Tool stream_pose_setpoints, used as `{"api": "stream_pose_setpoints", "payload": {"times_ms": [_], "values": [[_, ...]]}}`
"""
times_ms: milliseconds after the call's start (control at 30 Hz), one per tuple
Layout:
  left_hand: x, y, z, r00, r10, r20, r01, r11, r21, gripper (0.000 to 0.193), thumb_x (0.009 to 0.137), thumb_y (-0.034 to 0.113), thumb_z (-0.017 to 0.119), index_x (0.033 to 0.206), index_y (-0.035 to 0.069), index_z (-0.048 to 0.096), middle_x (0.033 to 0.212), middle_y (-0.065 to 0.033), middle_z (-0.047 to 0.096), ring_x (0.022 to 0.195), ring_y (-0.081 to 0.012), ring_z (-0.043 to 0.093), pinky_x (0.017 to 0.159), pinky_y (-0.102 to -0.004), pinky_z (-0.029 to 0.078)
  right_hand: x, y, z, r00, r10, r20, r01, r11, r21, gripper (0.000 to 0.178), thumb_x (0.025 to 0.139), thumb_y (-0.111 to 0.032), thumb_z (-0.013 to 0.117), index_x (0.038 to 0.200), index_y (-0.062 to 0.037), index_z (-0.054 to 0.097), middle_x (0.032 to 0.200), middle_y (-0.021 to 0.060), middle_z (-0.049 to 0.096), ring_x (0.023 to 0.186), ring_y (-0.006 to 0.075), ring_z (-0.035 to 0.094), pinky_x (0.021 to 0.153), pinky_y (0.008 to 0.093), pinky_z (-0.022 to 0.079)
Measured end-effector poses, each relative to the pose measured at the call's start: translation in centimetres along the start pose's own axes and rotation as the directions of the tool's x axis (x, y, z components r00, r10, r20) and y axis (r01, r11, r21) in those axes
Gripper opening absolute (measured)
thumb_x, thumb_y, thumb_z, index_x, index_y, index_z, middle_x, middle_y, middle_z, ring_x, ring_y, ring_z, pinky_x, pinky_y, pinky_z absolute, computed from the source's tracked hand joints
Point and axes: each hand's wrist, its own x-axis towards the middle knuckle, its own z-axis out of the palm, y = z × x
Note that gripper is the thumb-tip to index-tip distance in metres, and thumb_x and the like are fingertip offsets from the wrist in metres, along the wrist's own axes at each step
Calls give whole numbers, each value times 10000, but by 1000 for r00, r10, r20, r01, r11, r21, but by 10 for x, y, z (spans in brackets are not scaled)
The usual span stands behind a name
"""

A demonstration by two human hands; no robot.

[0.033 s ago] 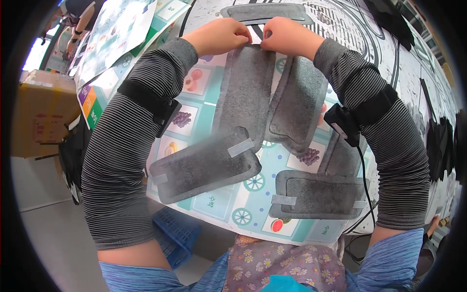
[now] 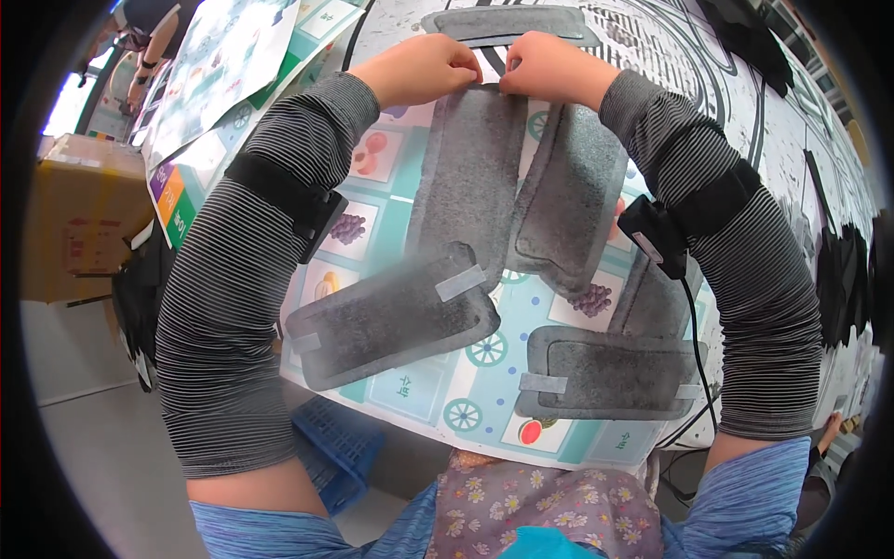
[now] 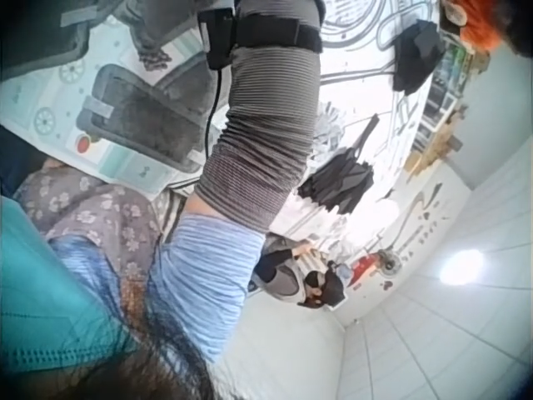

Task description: Assembling and marking grey fabric shoe components on a workstation.

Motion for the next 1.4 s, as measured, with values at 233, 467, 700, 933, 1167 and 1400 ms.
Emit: {"api": "stream_pose_setpoints", "payload": {"times_ms": [233,467,700,933,1167,1400], "values": [[0,-2,2,998,46,-34,-47,999,-7,281,942,247,579,1064,52,741,980,-124,731,926,-230,681,878,-333,512,17,8,-2,910,331,250,-386,896,221,257,801,-228,743,658,-58,615,545,1,462,491,118,399,447,337,280],[2,-6,4,999,21,-43,-24,997,-71,270,941,224,605,1061,22,738,926,-104,728,850,-181,670,836,-301,515,10,15,-12,901,388,196,-410,908,88,345,848,-376,797,755,-72,664,622,-7,499,519,111,401,439,290,286],[17,-4,6,1000,-17,-12,17,998,-62,286,912,267,612,1076,79,752,933,-88,742,847,-195,695,805,-324,539,43,90,-18,772,264,578,-612,551,567,287,957,-302,625,1069,-50,705,918,75,708,739,171,606,699,302,502],[16,5,-1,991,-103,81,122,950,-287,278,906,203,612,1115,77,745,1035,-90,718,947,-166,648,863,-267,487,63,95,-41,962,44,270,-169,872,459,266,926,-122,554,1088,41,687,948,145,725,822,218,696,707,349,571],[-3,-5,-11,987,-91,136,104,991,-90,388,901,-11,479,1206,99,692,1092,-80,651,1031,-188,591,880,-277,471,25,-2,-49,977,-178,118,109,891,440,235,819,-129,758,971,46,720,803,104,716,717,148,675,646,279,560],[0,-13,-10,966,-198,169,245,909,-337,412,996,376,527,1252,98,691,1068,-49,650,956,-139,544,916,-267,411,39,15,-38,973,-158,166,-4,715,699,215,885,-78,703,1069,32,721,931,86,722,844,143,688,779,251,574]]}}
